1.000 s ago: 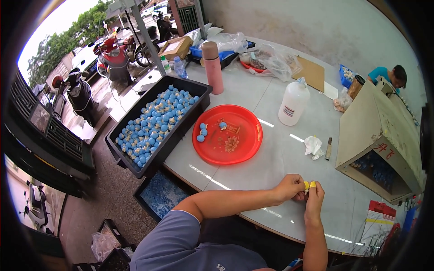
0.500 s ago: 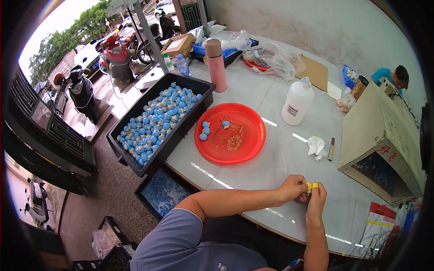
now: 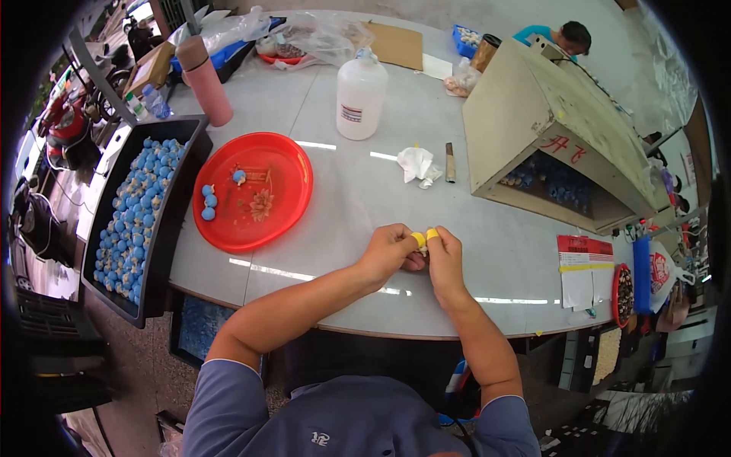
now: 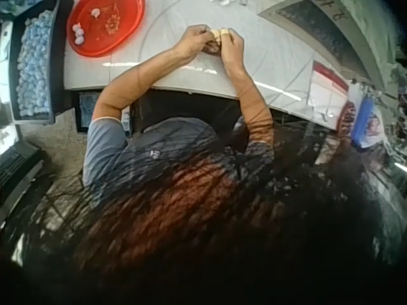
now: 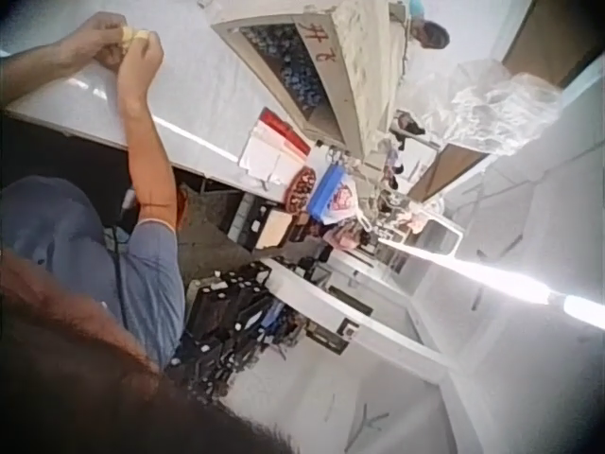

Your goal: The person assembles figurines by dispensing glue onto pieces using a squeeze bottle, pressing the parts together by hand, and placing the assembled figurines onto a red tray.

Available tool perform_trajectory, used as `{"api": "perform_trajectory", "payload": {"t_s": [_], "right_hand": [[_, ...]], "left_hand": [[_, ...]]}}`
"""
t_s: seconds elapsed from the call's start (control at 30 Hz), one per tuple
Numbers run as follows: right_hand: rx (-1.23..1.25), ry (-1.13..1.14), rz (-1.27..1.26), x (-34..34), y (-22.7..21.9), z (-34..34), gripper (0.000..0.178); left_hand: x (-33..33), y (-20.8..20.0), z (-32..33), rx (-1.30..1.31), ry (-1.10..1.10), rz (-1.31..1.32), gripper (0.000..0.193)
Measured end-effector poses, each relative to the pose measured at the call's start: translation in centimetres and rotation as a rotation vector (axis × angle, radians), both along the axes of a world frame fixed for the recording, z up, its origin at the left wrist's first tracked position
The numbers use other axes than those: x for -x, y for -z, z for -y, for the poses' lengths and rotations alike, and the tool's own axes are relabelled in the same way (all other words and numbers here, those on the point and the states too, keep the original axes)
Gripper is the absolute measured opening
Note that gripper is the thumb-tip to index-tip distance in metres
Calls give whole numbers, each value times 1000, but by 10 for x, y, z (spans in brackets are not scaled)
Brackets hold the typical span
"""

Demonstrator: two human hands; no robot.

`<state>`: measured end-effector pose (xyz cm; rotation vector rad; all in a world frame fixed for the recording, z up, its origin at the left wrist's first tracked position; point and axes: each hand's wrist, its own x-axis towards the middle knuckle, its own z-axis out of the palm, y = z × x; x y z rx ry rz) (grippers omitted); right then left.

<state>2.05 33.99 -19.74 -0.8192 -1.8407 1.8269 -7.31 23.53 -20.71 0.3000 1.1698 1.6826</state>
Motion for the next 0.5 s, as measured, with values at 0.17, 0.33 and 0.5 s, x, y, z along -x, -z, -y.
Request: {"api": "perform_trajectory", "payload": {"t_s": [0.17, 0.33, 0.5], "right_hand": [[39, -13, 1, -6, 1, -6, 27], [64, -26, -10, -9, 0, -14, 31], [132, -35, -38, -13, -10, -16, 16]], "left_hand": [[-4, -1, -4, 5, 24, 5, 20], [-4, -5, -3, 21, 29, 35, 21], [-1, -6, -5, 12, -100, -73, 23]]}}
